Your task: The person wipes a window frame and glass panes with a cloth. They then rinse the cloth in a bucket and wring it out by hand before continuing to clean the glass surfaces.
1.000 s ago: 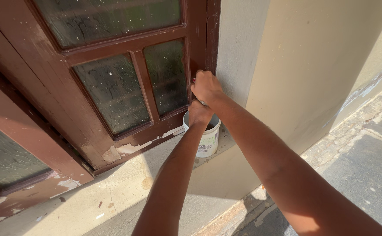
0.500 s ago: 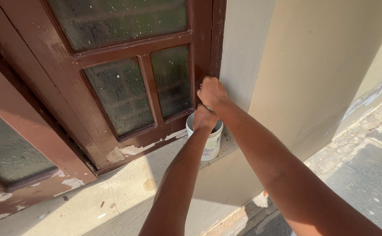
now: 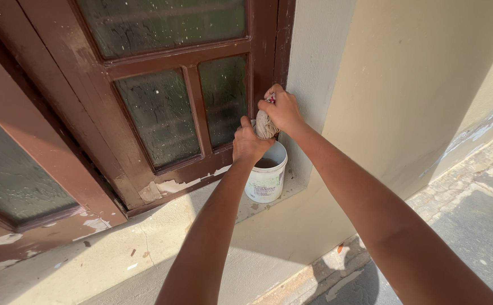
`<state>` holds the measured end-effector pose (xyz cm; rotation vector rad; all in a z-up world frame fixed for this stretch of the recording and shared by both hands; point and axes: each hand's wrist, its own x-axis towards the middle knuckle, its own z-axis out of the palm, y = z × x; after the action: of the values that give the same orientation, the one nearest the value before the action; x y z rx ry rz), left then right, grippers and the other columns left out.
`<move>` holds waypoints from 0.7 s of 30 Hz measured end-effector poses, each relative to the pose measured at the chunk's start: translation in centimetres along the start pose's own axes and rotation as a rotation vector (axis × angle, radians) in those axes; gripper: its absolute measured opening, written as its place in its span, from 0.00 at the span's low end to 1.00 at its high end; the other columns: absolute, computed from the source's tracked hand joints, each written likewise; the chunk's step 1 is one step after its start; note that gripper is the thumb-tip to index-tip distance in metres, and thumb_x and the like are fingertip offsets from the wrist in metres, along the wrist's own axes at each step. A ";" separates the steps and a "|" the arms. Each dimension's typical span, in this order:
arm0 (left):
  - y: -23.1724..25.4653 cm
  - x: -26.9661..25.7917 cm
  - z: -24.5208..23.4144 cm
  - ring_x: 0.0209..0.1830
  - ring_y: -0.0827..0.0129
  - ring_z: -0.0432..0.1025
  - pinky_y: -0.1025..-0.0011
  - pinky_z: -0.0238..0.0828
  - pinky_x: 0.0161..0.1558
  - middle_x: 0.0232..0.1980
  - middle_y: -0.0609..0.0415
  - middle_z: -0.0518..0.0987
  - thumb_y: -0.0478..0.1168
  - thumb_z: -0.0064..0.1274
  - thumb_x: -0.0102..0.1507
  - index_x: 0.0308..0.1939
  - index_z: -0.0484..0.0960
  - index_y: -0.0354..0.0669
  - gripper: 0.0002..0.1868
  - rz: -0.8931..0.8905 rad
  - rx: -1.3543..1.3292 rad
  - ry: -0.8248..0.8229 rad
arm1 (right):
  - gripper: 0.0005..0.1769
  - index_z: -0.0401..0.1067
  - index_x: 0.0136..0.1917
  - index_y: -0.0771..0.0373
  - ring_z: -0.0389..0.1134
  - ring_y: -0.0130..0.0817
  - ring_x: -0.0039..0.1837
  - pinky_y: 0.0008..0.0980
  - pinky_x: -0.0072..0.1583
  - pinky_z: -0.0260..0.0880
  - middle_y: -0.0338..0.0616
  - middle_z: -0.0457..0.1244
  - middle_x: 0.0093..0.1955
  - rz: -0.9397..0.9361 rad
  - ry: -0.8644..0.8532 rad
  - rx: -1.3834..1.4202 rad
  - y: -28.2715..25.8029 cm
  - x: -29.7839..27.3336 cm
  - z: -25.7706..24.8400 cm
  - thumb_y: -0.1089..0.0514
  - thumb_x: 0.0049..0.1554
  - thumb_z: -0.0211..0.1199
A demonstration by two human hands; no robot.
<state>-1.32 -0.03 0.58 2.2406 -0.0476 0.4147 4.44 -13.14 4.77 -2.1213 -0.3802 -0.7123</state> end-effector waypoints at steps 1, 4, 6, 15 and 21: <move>-0.2 -0.3 -0.5 0.50 0.47 0.77 0.58 0.79 0.49 0.54 0.38 0.76 0.47 0.79 0.40 0.60 0.65 0.37 0.51 0.036 -0.043 0.065 | 0.23 0.71 0.51 0.67 0.74 0.48 0.47 0.42 0.52 0.73 0.57 0.70 0.43 -0.007 0.012 0.018 -0.2 -0.4 -0.2 0.49 0.50 0.68; -0.2 -1.0 -2.4 0.51 0.48 0.76 0.57 0.77 0.49 0.50 0.38 0.79 0.52 0.85 0.35 0.51 0.74 0.35 0.49 0.204 -0.140 0.160 | 0.28 0.69 0.57 0.66 0.74 0.45 0.48 0.41 0.52 0.73 0.55 0.70 0.45 0.022 -0.002 0.056 -1.8 -0.9 -1.8 0.46 0.51 0.69; -0.7 -2.1 -4.0 0.49 0.56 0.80 0.62 0.78 0.50 0.49 0.43 0.83 0.53 0.82 0.37 0.53 0.77 0.36 0.47 0.208 -0.273 0.101 | 0.31 0.66 0.61 0.64 0.74 0.43 0.49 0.43 0.49 0.76 0.53 0.68 0.49 0.127 -0.068 0.104 -3.8 -1.6 -2.7 0.45 0.51 0.69; -5.2 -8.2 -11.4 0.36 0.74 0.81 0.78 0.78 0.25 0.46 0.49 0.86 0.43 0.77 0.45 0.63 0.77 0.34 0.44 0.120 -0.687 0.091 | 0.32 0.63 0.68 0.60 0.74 0.36 0.53 0.38 0.49 0.81 0.50 0.65 0.58 0.259 -0.461 0.656 -12.1 -6.4 -3.8 0.57 0.52 0.67; -9.3 -13.7 -18.3 0.35 0.72 0.82 0.77 0.76 0.21 0.45 0.49 0.86 0.44 0.74 0.49 0.63 0.76 0.35 0.41 0.004 -0.667 0.238 | 0.30 0.65 0.68 0.62 0.73 0.32 0.57 0.34 0.53 0.81 0.46 0.67 0.61 0.108 -0.643 0.853 -16.4 -9.2 1.9 0.67 0.52 0.67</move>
<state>-17.77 18.36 0.38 1.5277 -0.0553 0.5680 -10.34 -1.95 8.56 -1.4648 -0.7468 0.2214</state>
